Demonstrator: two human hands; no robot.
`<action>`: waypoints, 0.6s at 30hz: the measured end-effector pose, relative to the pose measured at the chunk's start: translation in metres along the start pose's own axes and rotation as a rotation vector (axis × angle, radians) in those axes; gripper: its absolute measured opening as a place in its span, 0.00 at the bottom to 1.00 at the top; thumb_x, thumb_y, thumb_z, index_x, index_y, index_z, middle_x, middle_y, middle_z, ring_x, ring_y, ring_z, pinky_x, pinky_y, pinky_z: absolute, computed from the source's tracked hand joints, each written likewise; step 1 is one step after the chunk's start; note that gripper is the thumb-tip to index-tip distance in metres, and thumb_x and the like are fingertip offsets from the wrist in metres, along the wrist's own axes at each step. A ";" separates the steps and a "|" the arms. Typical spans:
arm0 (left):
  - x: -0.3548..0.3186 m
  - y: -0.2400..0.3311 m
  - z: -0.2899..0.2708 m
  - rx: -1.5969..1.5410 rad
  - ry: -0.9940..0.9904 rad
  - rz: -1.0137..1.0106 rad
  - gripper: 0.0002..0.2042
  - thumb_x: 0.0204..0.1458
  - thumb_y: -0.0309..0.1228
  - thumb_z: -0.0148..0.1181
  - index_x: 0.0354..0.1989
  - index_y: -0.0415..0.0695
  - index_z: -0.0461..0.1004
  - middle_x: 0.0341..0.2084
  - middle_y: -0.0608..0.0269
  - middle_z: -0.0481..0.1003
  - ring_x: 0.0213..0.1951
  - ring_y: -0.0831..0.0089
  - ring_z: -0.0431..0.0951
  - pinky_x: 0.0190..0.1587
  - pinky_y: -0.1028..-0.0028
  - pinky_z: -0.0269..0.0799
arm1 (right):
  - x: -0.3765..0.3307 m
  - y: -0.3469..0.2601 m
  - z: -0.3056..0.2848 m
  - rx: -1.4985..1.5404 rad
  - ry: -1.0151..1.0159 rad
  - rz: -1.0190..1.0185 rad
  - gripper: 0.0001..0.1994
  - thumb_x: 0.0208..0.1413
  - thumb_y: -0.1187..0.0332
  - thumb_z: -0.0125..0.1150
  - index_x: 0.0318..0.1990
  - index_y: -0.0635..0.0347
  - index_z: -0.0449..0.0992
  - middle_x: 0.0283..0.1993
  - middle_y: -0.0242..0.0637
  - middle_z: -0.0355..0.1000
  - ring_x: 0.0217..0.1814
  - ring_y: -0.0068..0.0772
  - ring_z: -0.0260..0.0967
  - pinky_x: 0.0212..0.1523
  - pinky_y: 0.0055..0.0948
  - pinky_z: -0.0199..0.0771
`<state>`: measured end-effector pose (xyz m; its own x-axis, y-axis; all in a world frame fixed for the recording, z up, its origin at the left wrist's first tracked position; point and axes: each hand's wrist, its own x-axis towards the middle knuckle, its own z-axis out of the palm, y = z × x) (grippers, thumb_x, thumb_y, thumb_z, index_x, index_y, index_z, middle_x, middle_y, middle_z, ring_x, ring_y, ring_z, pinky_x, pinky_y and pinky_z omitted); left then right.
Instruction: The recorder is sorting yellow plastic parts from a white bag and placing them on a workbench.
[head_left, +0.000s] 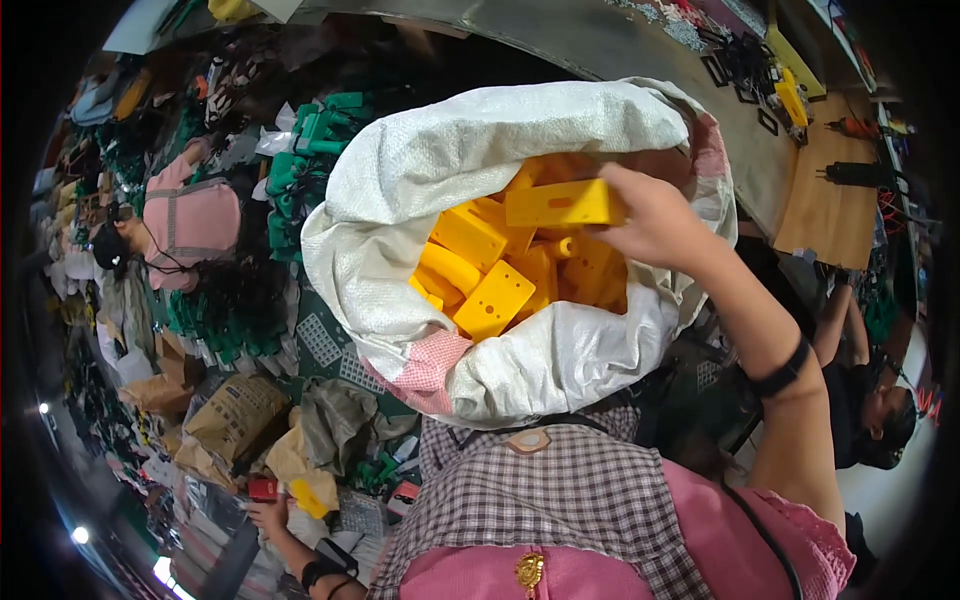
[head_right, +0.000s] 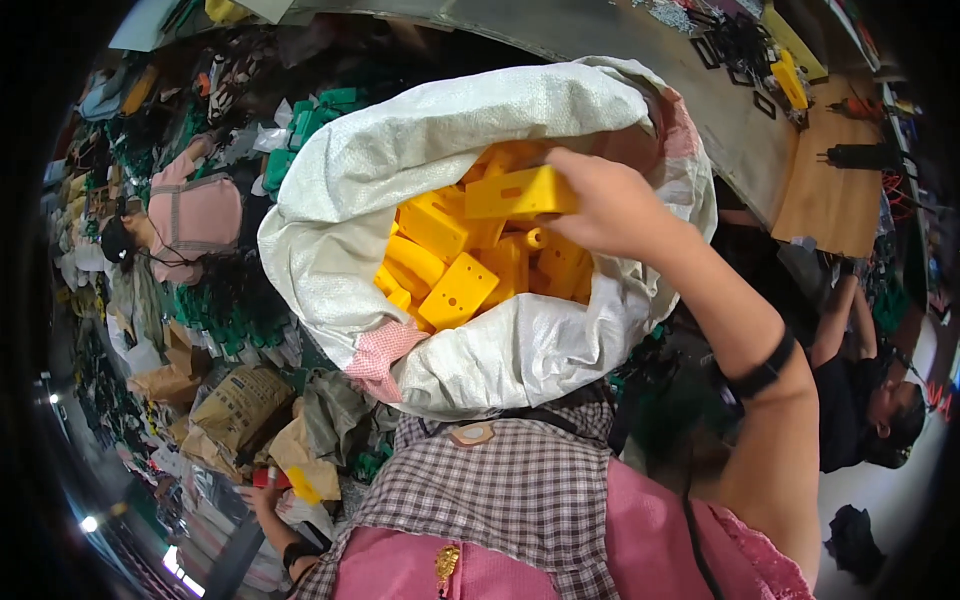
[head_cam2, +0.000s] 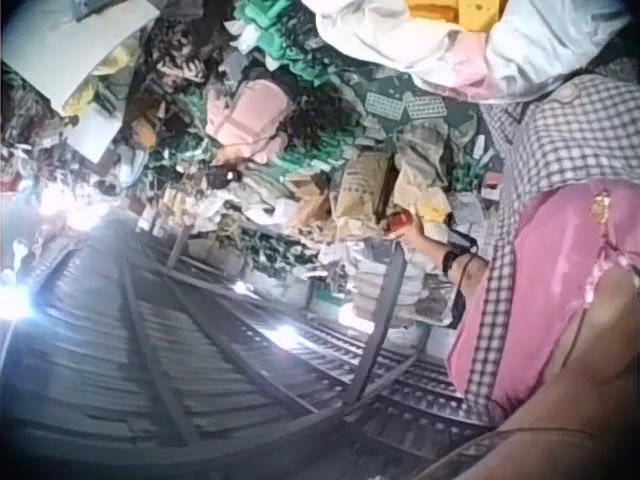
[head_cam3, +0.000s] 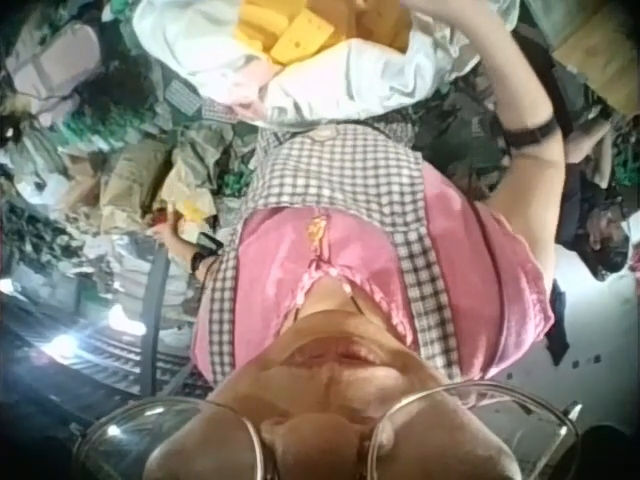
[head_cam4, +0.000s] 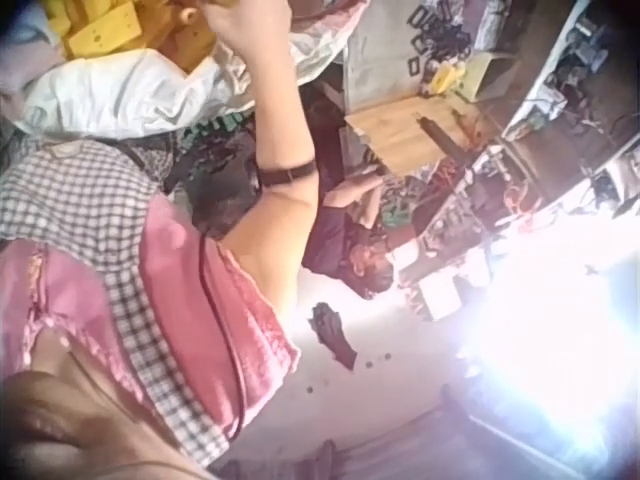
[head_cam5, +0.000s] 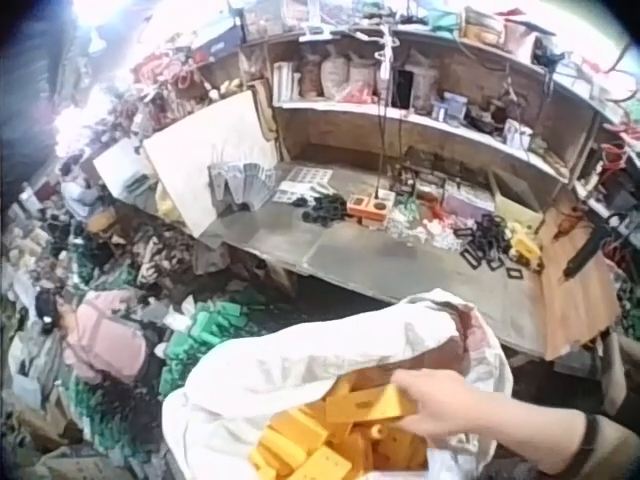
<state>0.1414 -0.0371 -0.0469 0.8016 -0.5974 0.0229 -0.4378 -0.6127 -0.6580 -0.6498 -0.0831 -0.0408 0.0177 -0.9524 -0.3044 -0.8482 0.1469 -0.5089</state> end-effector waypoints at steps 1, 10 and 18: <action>-0.003 0.013 -0.041 -0.097 0.048 0.227 0.44 0.51 0.53 0.65 0.66 0.31 0.56 0.63 0.37 0.63 0.63 0.46 0.64 0.65 0.57 0.58 | -0.016 0.001 -0.001 -0.005 -0.003 0.010 0.25 0.55 0.56 0.64 0.57 0.58 0.70 0.46 0.44 0.76 0.48 0.42 0.76 0.48 0.38 0.76; -0.256 0.218 -0.342 -0.937 0.705 1.938 0.27 0.50 0.26 0.65 0.61 0.39 0.68 0.61 0.50 0.67 0.63 0.55 0.66 0.65 0.60 0.58 | -0.060 -0.010 0.029 2.042 -0.179 0.493 0.29 0.65 0.47 0.52 0.64 0.59 0.64 0.54 0.40 0.75 0.51 0.36 0.77 0.52 0.37 0.79; -0.356 0.259 -0.335 -1.130 -0.726 2.193 0.39 0.46 0.28 0.67 0.68 0.39 0.55 0.66 0.49 0.60 0.66 0.54 0.61 0.67 0.60 0.56 | -0.048 -0.012 0.053 1.893 -0.541 0.425 0.28 0.64 0.39 0.46 0.50 0.56 0.75 0.28 0.33 0.77 0.19 0.24 0.72 0.17 0.18 0.68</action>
<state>-0.3938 -0.1569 0.0267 -0.9102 -0.4098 -0.0598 -0.1590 0.2124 0.9641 -0.6125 -0.0254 -0.0625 0.4379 -0.6778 -0.5906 0.6733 0.6826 -0.2842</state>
